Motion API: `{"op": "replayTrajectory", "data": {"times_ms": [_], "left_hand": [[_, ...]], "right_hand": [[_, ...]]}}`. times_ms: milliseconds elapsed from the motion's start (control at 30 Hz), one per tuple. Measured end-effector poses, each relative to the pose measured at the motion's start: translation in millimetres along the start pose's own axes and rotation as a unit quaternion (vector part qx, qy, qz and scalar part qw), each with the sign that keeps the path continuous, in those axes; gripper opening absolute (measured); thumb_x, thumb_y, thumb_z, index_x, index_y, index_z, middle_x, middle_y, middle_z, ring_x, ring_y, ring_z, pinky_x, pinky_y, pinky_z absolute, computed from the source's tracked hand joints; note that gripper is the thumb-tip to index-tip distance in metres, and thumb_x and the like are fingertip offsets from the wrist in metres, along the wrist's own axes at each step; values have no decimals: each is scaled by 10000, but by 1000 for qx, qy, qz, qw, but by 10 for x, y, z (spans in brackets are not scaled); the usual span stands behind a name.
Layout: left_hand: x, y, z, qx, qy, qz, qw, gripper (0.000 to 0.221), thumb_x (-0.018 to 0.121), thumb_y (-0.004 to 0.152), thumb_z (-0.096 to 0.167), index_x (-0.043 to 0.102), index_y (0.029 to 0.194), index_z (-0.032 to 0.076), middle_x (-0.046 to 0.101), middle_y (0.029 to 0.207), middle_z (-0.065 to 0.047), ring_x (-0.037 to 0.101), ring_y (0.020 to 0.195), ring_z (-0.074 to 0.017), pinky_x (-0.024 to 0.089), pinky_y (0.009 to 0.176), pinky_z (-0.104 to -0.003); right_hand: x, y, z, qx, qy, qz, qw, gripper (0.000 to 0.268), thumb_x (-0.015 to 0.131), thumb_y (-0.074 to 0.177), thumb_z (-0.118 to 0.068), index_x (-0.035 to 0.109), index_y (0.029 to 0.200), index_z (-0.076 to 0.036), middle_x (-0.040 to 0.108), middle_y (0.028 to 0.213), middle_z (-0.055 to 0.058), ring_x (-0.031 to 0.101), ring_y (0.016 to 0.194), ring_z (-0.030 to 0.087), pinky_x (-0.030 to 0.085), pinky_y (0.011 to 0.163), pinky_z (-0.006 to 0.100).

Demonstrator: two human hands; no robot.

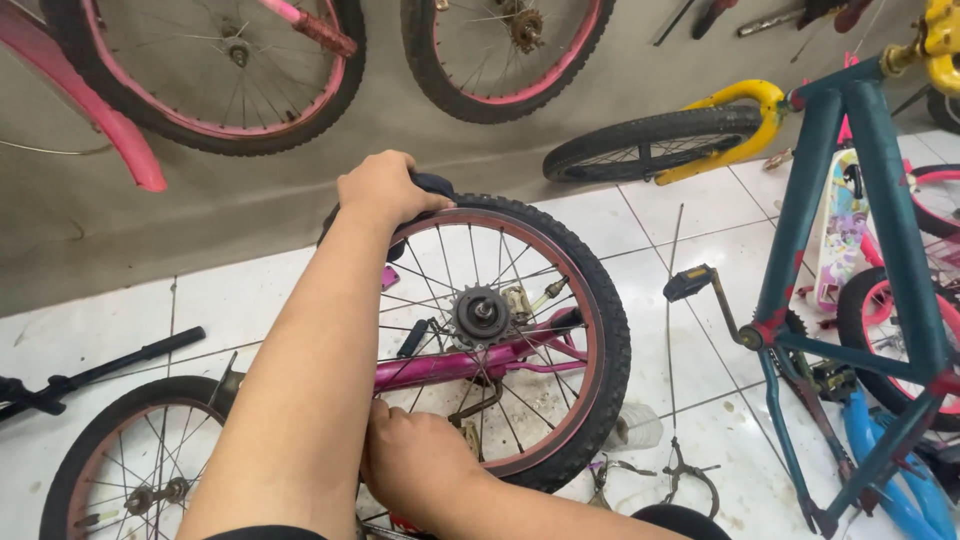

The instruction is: The person is wiping the rim and spokes of a bicycle wheel with a cloth to clean it.

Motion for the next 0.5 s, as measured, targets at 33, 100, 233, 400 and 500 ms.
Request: {"op": "replayTrajectory", "data": {"times_ms": [33,100,233,400,500], "left_hand": [[35,23,28,2,1,-2,1000,460,905,663,518,744,907,163,768,896,-17,707,897,-233,470,886,-413],[84,82,86,10,12,-4,1000,470,905,666,524,753,935,170,771,915,-7,705,911,-225,465,890,-411],[122,135,137,25,5,-17,1000,477,904,645,495,767,969,173,774,950,3,707,931,-216,472,891,-402],[236,228,366,54,-3,-34,998,487,931,636,467,763,1011,206,768,964,22,697,972,-197,454,932,-399],[308,262,468,65,-6,-42,997,479,943,611,486,767,959,207,769,921,34,695,940,-190,443,938,-405]], "right_hand": [[0,-3,2,3,1,1,1000,210,563,948,-185,575,1000,18,665,825,212,655,596,431,524,519,523],[26,6,-17,-23,-20,-18,999,199,546,897,-129,592,1008,29,671,896,225,665,624,409,527,515,506],[-10,-13,-13,-15,-8,-39,999,234,546,898,-158,619,1005,38,677,882,236,663,626,437,529,510,537],[21,-45,53,-26,84,-17,996,223,583,864,-173,649,961,18,706,960,253,686,748,433,534,605,512],[35,-138,242,231,262,-184,919,439,463,981,-334,713,1081,13,709,1143,236,669,1077,359,513,891,427]]}}
Point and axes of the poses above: each hand's wrist, its own y-axis towards the middle knuckle, its own x-axis out of the palm, z = x × y, the point moved 7 cm from there along y, towards the middle knuckle
